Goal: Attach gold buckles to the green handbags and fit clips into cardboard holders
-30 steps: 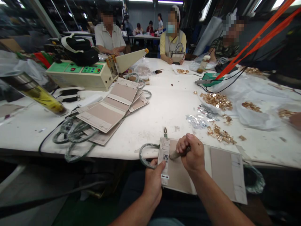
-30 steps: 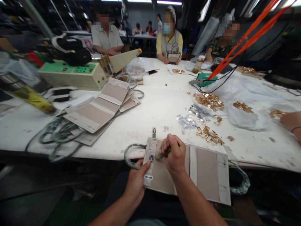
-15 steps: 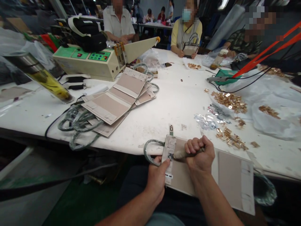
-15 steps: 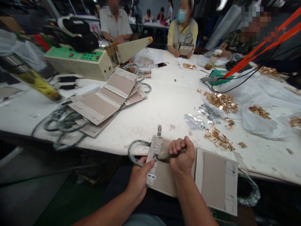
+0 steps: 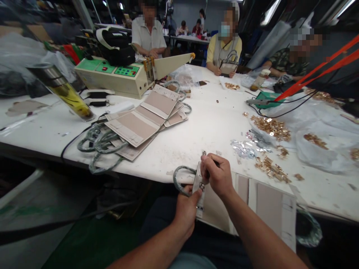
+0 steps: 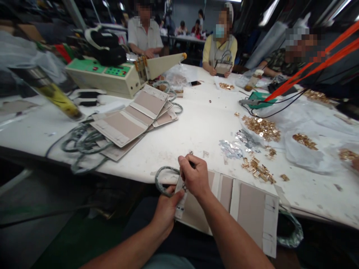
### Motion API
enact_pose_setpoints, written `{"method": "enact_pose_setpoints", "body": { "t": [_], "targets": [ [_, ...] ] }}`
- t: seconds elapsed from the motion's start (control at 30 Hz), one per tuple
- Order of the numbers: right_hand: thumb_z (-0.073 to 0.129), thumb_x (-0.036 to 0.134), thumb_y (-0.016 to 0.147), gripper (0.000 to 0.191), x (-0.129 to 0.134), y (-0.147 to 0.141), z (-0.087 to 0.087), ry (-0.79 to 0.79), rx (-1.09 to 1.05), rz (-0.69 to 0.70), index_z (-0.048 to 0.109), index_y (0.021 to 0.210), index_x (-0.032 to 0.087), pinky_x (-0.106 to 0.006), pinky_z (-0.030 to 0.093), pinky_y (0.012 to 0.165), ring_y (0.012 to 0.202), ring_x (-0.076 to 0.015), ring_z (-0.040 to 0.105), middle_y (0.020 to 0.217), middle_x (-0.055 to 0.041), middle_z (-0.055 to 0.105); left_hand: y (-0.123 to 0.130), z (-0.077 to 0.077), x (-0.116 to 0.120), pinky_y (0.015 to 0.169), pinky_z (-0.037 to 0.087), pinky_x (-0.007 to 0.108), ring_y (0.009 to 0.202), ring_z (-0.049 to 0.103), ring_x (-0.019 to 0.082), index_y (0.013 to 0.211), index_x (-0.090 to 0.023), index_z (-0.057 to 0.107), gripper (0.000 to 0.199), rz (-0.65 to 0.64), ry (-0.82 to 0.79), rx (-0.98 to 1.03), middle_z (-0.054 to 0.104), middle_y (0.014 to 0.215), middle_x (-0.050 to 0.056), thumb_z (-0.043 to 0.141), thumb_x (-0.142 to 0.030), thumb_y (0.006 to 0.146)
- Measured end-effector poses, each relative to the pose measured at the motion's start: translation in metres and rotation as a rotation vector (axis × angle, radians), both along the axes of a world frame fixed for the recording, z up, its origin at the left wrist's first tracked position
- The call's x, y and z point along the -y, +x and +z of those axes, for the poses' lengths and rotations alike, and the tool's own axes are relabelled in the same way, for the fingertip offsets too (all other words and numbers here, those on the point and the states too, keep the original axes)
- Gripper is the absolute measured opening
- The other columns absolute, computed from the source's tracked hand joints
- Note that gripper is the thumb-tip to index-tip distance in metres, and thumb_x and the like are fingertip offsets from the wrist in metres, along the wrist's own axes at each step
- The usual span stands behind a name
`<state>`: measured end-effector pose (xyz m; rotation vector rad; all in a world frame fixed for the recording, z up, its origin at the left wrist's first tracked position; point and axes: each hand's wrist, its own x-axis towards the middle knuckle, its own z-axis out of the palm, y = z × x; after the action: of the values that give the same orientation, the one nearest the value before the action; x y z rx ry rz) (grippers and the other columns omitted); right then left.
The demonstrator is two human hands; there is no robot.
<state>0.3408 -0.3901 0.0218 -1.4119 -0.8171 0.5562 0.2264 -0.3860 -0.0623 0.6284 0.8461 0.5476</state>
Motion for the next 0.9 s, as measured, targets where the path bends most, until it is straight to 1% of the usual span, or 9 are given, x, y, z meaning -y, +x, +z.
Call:
{"method": "enact_pose_setpoints", "body": {
  "t": [0.1,0.17,0.23,0.33,0.47,0.57,0.67,0.8,0.9],
  "targets": [
    [0.062,0.047,0.098,0.050,-0.007,-0.008,0.010,0.040,0.028,0.067,0.049,0.057,0.022,-0.026,0.035,0.048,0.046,-0.0121,0.044,0.049,0.0030,0.051,0.000,0.002,0.000,0.063,0.050,0.028,0.066,0.064,0.019,0.086,-0.014,0.072,0.033,0.007,0.018,0.008,0.072,0.076,0.006,0.086,-0.034,0.063],
    [0.063,0.047,0.096,0.050,-0.009,-0.012,0.010,0.002,0.071,0.120,0.049,0.055,0.022,-0.026,0.033,0.048,0.046,-0.0120,0.043,0.048,0.0032,0.049,0.000,0.002,0.000,0.061,0.047,0.026,0.063,0.061,0.016,0.081,-0.014,0.072,0.031,0.029,0.037,-0.004,0.070,0.072,0.005,0.087,-0.033,0.062],
    [0.063,0.045,0.095,0.051,-0.007,-0.013,0.008,-0.050,0.096,0.148,0.048,0.053,0.022,-0.027,0.032,0.048,0.046,-0.0120,0.041,0.047,0.0033,0.047,-0.001,0.001,0.000,0.061,0.046,0.025,0.064,0.062,0.016,0.079,-0.013,0.072,0.031,0.047,0.058,-0.003,0.069,0.072,0.005,0.087,-0.034,0.062],
    [0.061,0.043,0.096,0.050,0.000,-0.007,0.010,-0.052,0.109,0.147,0.049,0.052,0.022,-0.028,0.033,0.049,0.046,-0.0127,0.041,0.047,0.0027,0.047,0.000,-0.001,0.001,0.062,0.048,0.028,0.066,0.064,0.019,0.081,-0.013,0.072,0.033,0.027,0.038,0.016,0.070,0.073,0.005,0.087,-0.034,0.061],
    [0.060,0.044,0.097,0.049,0.009,-0.003,0.016,0.066,0.061,0.104,0.049,0.055,0.023,-0.029,0.035,0.050,0.047,-0.0134,0.041,0.049,0.0024,0.048,0.000,0.001,0.001,0.065,0.051,0.031,0.069,0.067,0.022,0.090,-0.013,0.073,0.037,-0.008,0.001,0.016,0.073,0.079,0.008,0.085,-0.034,0.062],
    [0.060,0.043,0.097,0.049,0.012,-0.003,0.007,0.023,0.068,0.093,0.048,0.054,0.023,-0.029,0.034,0.050,0.047,-0.0134,0.042,0.049,0.0025,0.048,0.000,0.001,0.002,0.065,0.051,0.030,0.067,0.066,0.020,0.088,-0.013,0.073,0.036,0.007,0.011,0.013,0.073,0.079,0.008,0.086,-0.033,0.061],
    [0.061,0.041,0.097,0.050,0.016,-0.001,-0.004,-0.030,0.080,0.048,0.049,0.053,0.022,-0.028,0.034,0.050,0.046,-0.0133,0.042,0.047,0.0027,0.047,0.000,-0.001,0.002,0.065,0.051,0.030,0.068,0.066,0.020,0.086,-0.013,0.072,0.034,0.009,0.022,0.022,0.073,0.078,0.007,0.086,-0.033,0.062],
    [0.059,0.048,0.097,0.051,0.020,-0.003,-0.008,0.070,0.032,0.023,0.048,0.054,0.023,-0.029,0.037,0.050,0.047,-0.0137,0.042,0.049,0.0023,0.048,0.000,-0.001,0.002,0.062,0.050,0.030,0.065,0.066,0.021,0.088,-0.013,0.072,0.041,-0.002,0.003,0.000,0.072,0.075,0.007,0.090,-0.036,0.058],
    [0.058,0.052,0.096,0.052,0.024,-0.005,-0.009,0.046,0.057,0.011,0.047,0.053,0.024,-0.029,0.037,0.050,0.047,-0.0143,0.043,0.049,0.0019,0.048,0.001,0.002,0.001,0.060,0.050,0.029,0.062,0.066,0.020,0.083,-0.013,0.071,0.039,0.001,-0.005,-0.020,0.071,0.071,0.006,0.089,-0.034,0.056]
  ]
}}
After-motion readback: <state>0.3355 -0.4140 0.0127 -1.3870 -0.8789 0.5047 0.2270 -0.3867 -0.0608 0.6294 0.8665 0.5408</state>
